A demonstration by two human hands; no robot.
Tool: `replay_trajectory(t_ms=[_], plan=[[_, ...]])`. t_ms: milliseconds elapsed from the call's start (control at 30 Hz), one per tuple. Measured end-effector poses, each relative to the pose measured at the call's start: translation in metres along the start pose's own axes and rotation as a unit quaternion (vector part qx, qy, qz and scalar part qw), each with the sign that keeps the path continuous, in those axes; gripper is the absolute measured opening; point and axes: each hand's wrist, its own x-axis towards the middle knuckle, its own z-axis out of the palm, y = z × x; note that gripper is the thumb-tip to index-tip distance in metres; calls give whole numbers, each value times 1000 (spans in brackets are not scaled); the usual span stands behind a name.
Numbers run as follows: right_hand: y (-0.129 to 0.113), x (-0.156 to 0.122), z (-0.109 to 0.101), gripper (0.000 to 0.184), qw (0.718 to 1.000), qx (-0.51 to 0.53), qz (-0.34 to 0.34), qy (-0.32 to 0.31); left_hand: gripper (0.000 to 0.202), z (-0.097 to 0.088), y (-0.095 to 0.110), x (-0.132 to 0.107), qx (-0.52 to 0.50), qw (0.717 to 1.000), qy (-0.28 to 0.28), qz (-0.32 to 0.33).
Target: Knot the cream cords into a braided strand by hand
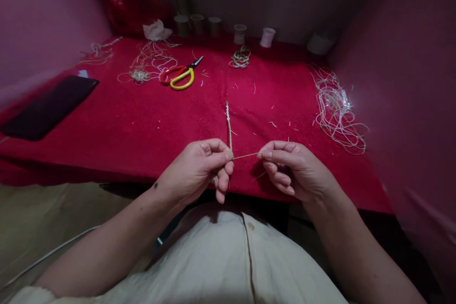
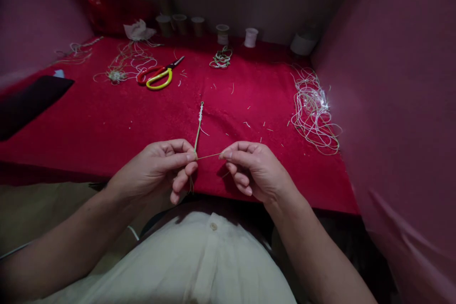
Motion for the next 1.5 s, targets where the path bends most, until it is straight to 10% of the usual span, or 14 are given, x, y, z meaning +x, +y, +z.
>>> replay_trajectory(t_ms=[200, 333, 400, 600, 1167, 1500], plan=[[0, -1, -9, 18, 993, -84, -48, 61, 15, -3, 1, 3, 7, 1000, 1, 17], [0, -8, -4, 18, 880, -312, -239, 268, 15, -5, -1, 4, 7, 1000, -13, 20], [1, -10, 6, 24, 846, -369, -271, 273, 16, -5, -2, 5, 7, 999, -22, 25], [8, 3, 37, 22, 955, -279, -96, 27, 18, -4, -6, 6, 29, 998, -41, 31], [-6, 26, 33, 20, 962, -267, 18, -50, 13, -7, 1, 7, 74, 997, -25, 17], [1, 29, 35, 11, 939, -343, -33, -22, 9, -4, -5, -4, 126, 991, -4, 39]])
